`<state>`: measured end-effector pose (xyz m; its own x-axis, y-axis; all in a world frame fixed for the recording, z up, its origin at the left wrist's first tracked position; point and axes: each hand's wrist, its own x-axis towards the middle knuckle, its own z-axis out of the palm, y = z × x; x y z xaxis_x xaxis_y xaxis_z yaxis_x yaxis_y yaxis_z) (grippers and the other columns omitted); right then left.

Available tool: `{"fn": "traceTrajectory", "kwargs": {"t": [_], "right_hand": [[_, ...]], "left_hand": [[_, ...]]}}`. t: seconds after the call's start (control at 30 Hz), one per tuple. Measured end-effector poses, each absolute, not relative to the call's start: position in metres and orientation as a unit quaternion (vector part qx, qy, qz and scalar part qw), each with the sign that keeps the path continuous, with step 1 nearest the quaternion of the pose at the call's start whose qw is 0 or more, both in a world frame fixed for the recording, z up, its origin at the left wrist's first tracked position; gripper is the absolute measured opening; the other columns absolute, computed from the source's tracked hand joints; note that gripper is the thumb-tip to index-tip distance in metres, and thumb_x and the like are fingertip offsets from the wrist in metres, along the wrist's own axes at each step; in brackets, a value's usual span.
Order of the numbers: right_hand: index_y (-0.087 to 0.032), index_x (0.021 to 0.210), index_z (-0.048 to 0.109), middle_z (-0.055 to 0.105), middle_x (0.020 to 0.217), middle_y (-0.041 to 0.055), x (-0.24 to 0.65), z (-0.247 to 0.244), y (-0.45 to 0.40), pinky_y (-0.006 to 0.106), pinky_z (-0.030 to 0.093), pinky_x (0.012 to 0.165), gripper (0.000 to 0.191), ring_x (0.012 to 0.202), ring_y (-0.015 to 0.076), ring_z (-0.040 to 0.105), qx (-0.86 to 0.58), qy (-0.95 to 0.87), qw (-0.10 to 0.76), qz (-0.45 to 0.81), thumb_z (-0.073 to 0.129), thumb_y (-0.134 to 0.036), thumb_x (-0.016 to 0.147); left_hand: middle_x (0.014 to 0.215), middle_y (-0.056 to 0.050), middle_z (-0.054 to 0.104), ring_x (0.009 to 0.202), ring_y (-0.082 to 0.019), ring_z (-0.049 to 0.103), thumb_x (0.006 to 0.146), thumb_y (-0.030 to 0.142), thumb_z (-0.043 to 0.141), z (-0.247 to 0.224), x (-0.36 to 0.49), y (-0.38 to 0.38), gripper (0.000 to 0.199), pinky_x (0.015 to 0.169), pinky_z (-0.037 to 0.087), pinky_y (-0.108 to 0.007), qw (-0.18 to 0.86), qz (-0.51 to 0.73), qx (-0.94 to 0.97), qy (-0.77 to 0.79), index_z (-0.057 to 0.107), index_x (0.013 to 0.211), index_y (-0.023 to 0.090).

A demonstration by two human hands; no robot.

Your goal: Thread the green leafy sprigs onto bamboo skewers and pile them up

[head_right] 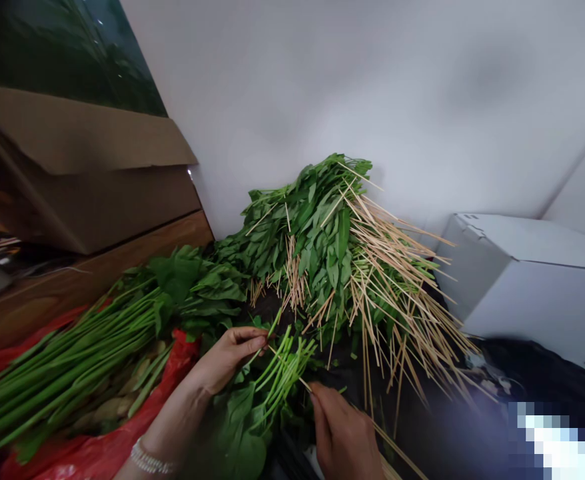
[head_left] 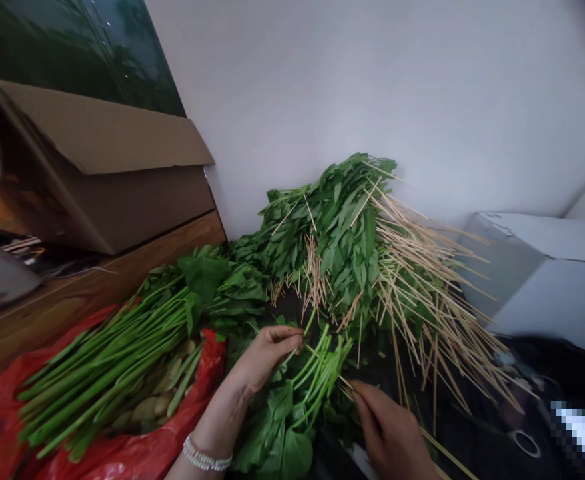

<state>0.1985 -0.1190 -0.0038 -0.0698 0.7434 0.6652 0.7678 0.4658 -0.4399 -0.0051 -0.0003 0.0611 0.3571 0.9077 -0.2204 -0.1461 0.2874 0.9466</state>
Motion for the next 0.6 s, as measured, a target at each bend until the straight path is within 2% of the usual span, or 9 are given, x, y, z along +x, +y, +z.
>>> {"fn": "traceTrajectory", "kwargs": {"t": [0.2, 0.6], "right_hand": [[-0.021, 0.109, 0.056, 0.074, 0.093, 0.0035, 0.1976, -0.0012, -0.1198, 0.02, 0.057, 0.071, 0.022, 0.081, 0.0146, 0.072, -0.524, -0.728, 0.442, -0.013, 0.039, -0.017, 0.095], [-0.021, 0.108, 0.055, 0.073, 0.09, 0.0032, 0.1979, -0.0012, -0.1198, 0.021, 0.057, 0.068, 0.023, 0.078, 0.0147, 0.072, -0.53, -0.729, 0.433, -0.02, 0.038, -0.017, 0.095]], "left_hand": [[0.066, -0.002, 0.069, 0.061, -0.008, 0.056, 0.057, 0.036, 0.086, 0.0644, -0.0063, -0.0006, 0.032, 0.064, 0.042, -0.019, 0.676, 0.38, 0.489, 0.4, 0.077, 0.078, 0.014], [0.069, -0.003, 0.07, 0.062, -0.01, 0.057, 0.055, 0.037, 0.087, 0.0594, -0.0067, -0.0022, 0.033, 0.064, 0.043, -0.02, 0.67, 0.373, 0.493, 0.41, 0.077, 0.077, 0.014]]}}
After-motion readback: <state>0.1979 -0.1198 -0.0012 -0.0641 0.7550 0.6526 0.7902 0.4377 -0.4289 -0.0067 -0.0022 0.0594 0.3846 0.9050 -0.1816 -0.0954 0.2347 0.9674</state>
